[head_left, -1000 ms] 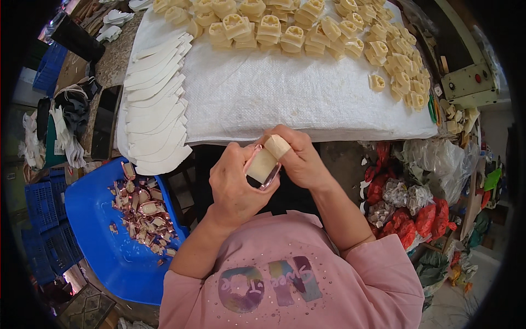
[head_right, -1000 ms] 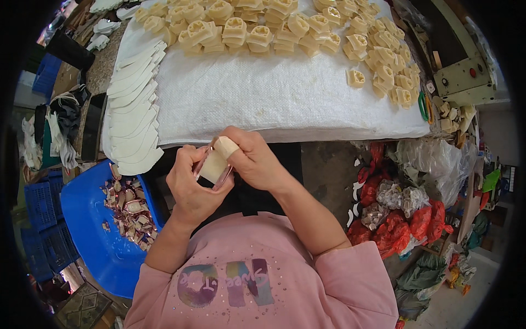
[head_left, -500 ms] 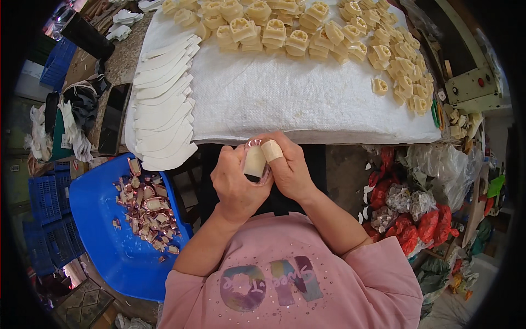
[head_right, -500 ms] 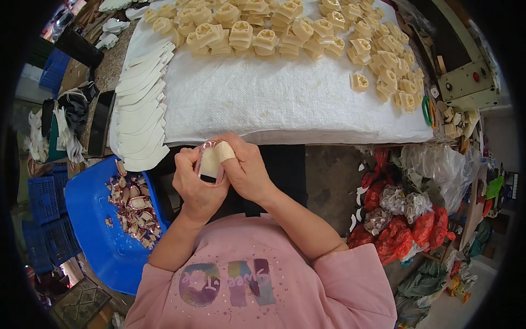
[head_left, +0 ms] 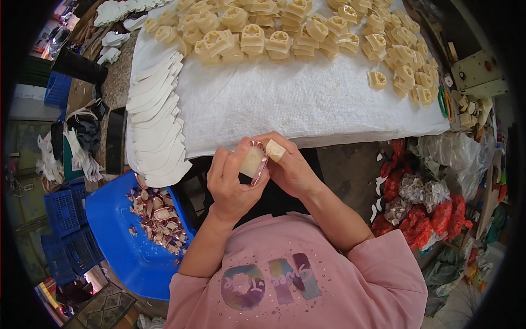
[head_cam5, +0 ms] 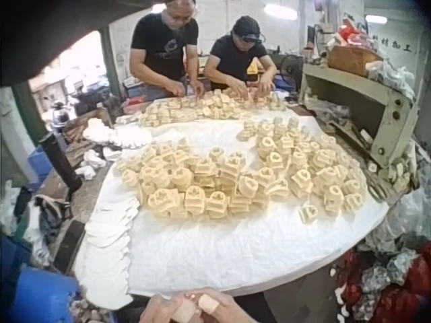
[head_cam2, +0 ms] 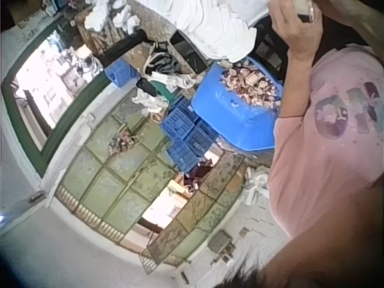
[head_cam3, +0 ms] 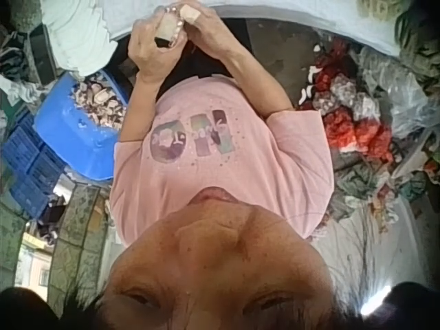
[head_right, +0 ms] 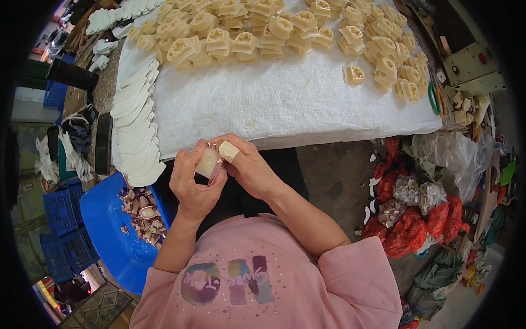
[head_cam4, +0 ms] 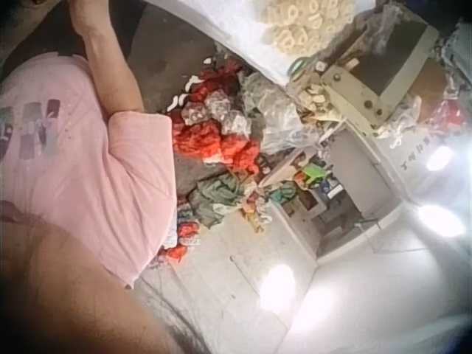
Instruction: The recorder is assembling or finishing small white shoe components by attaching a reddish lining and trimming excess material with scissors.
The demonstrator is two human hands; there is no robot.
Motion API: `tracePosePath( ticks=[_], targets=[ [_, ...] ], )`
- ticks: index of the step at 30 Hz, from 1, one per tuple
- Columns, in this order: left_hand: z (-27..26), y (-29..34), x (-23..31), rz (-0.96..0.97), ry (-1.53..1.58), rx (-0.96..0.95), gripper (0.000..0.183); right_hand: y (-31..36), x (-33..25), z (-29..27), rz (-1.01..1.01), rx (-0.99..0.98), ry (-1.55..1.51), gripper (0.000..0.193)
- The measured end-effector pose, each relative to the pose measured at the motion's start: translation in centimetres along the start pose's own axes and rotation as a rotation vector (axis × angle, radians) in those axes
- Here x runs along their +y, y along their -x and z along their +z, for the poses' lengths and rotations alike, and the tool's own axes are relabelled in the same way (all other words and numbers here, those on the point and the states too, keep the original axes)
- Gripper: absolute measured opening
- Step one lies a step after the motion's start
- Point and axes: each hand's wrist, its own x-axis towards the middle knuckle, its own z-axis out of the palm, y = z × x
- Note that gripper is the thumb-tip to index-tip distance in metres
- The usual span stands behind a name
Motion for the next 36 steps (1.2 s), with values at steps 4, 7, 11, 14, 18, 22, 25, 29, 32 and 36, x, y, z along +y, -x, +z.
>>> tracePosePath(
  ticks=[4, 7, 11, 14, 18, 22, 25, 29, 32, 36],
  targets=[
    [0.7, -0.4, 0.0, 0.059, -0.049, -0.026, 0.048, -0.4, -0.3, -0.9, -0.003, 0.044, 0.161, 0.026],
    [1.4, -0.6, -0.2, 0.12, -0.048, 0.008, 0.047, -0.6, -0.7, -0.5, -0.054, 0.115, 0.386, 0.022],
    [1.8, -1.0, -0.1, 0.058, -0.005, 0.067, 0.05, -1.1, -0.8, -0.3, -0.074, 0.081, 0.368, 0.023],
    [1.6, -1.2, 0.7, -0.147, 0.062, 0.077, 0.055, -1.8, -0.8, -0.7, -0.019, 0.062, 0.223, 0.024],
    [1.0, -2.4, 0.9, -0.212, -0.084, -0.042, 0.058, -2.4, -1.2, -1.4, 0.039, 0.022, 0.203, 0.024],
    [0.5, -2.7, 0.8, -0.231, -0.077, -0.047, 0.051, -2.8, -1.2, -0.9, 0.058, 0.016, 0.191, 0.025],
    [0.1, -2.8, 0.8, -0.221, -0.077, -0.064, 0.052, -2.9, -1.4, -0.9, 0.118, 0.02, 0.196, 0.025],
    [-1.2, -1.7, 0.6, -0.304, -0.045, -0.003, 0.053, -3.3, -1.4, 0.1, 0.16, -0.02, 0.294, 0.027],
    [-3.4, -0.6, -0.4, -0.314, -0.084, 0.075, 0.052, -4.3, -1.2, 1.8, 0.134, -0.14, 0.47, 0.024],
    [-7.6, 2.4, -2.8, -0.571, -0.257, 0.179, 0.044, -5.8, 0.2, 3.4, -0.073, -0.238, 0.834, 0.023]
  ],
)
